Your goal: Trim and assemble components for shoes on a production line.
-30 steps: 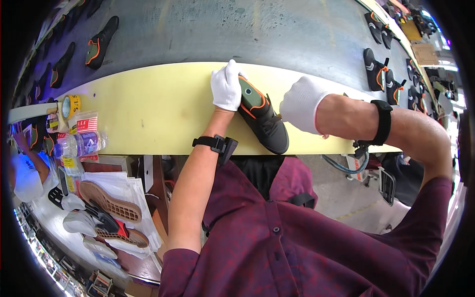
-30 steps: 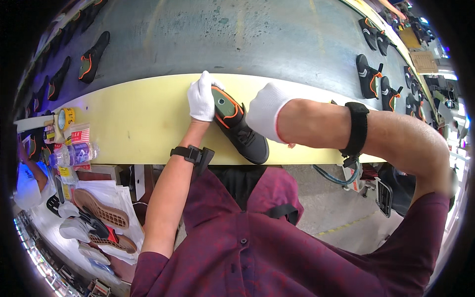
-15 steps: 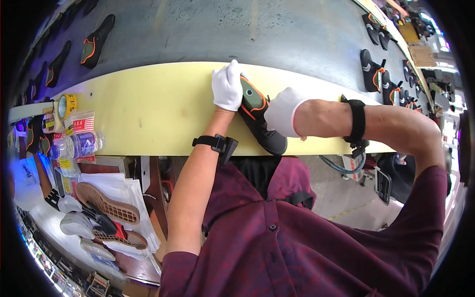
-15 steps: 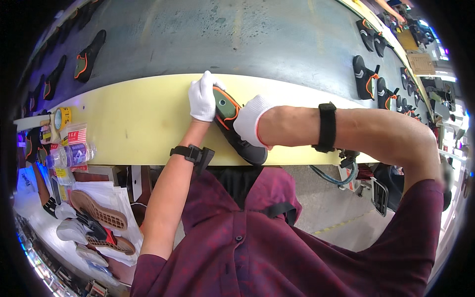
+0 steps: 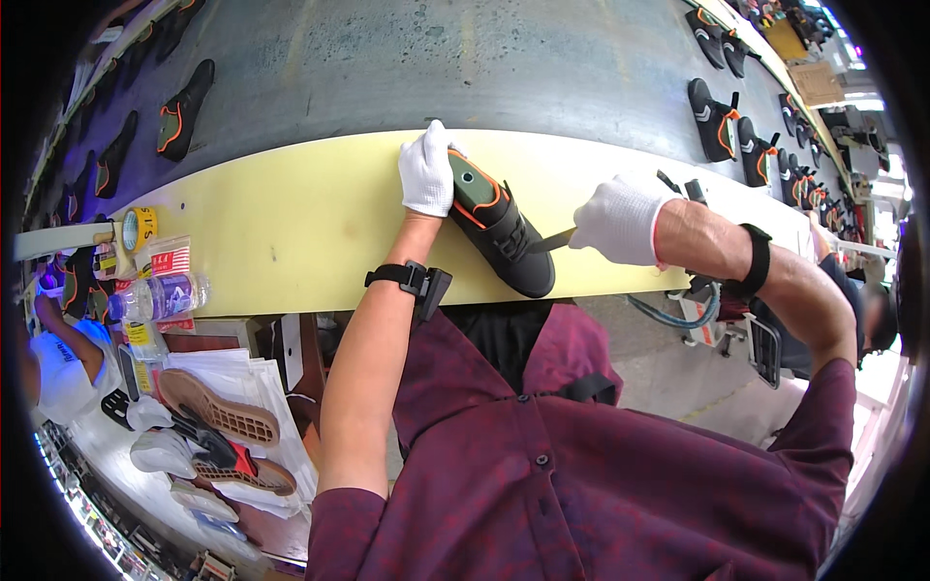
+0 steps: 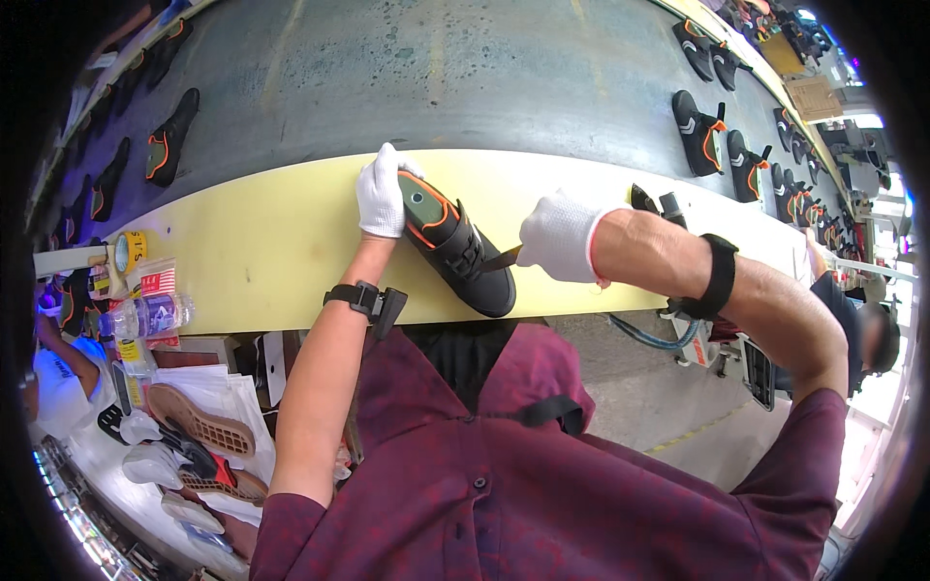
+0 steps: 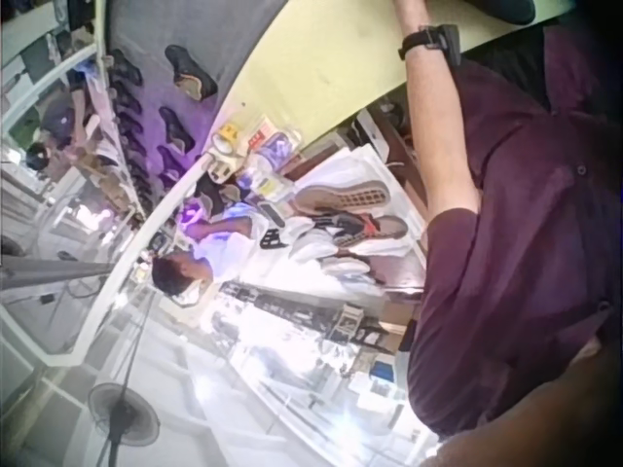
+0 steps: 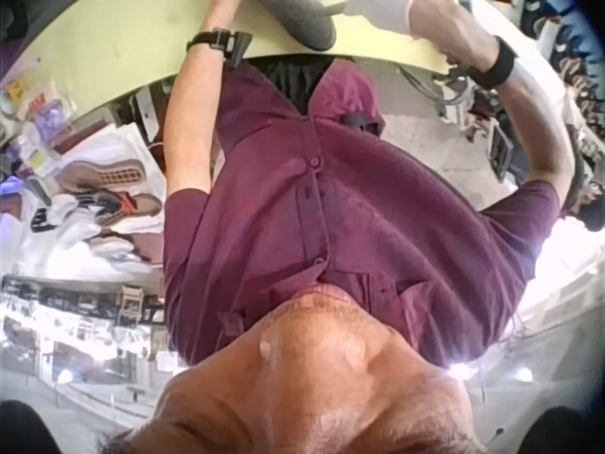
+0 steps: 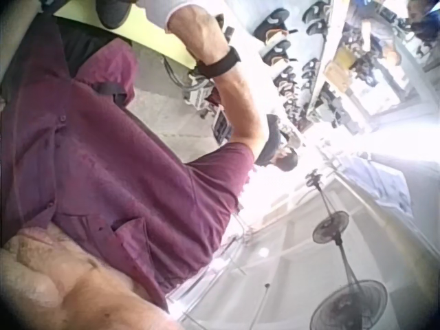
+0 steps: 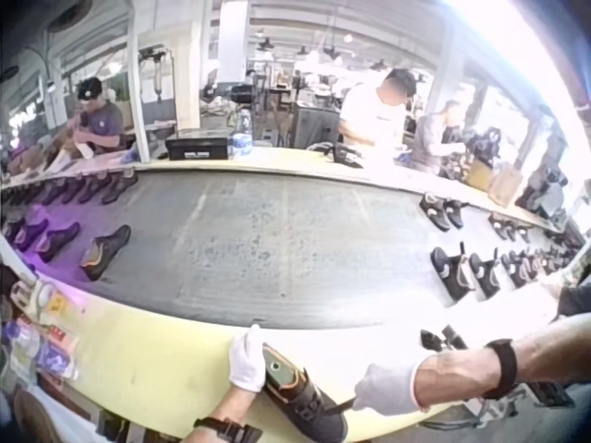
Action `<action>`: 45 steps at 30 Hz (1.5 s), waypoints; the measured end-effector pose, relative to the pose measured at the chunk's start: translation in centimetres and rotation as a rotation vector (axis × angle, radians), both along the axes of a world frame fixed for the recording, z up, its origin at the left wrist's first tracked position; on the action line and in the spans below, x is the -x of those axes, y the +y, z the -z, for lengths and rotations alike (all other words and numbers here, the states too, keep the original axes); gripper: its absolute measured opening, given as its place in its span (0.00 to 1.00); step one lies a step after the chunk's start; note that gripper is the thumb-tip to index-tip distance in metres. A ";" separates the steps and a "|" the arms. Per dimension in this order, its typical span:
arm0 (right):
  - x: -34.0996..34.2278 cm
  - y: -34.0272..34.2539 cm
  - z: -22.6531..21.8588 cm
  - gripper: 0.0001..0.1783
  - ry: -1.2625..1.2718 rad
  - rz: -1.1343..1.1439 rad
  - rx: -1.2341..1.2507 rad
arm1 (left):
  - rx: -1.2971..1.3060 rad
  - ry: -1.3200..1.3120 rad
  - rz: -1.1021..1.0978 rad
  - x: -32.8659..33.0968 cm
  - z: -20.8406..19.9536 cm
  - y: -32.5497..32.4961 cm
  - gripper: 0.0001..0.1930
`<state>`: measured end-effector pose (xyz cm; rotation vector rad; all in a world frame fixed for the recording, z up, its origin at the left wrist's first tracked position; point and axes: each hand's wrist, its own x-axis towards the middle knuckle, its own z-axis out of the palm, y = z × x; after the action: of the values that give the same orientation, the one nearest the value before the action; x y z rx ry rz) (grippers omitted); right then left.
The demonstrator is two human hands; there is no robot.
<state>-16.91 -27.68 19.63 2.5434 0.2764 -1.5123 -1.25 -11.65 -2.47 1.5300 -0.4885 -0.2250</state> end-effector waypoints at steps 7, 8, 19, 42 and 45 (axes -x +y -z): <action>1.9 0.3 2.4 0.23 -0.114 0.230 -0.101 | 0.000 0.067 -0.011 0.2 0.1 0.4 0.34; 2.7 -0.2 3.2 0.22 -0.150 0.212 -0.122 | -0.003 0.066 -0.003 0.3 0.1 0.2 0.34; 10.2 3.1 9.1 0.18 -0.392 0.757 -0.323 | -0.006 0.127 -0.102 1.4 -1.3 -0.4 0.37; 5.6 4.4 7.3 0.16 -0.378 0.770 -0.396 | -0.036 0.169 -0.060 1.1 -1.7 -1.0 0.39; 3.4 4.2 4.5 0.17 -0.168 0.761 -0.391 | -0.023 0.124 -0.047 1.0 -1.4 -0.3 0.38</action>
<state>-20.29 -23.47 15.15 3.2946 -0.5373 -1.5391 -2.23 -11.98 -1.08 1.5377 -0.3521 -0.2882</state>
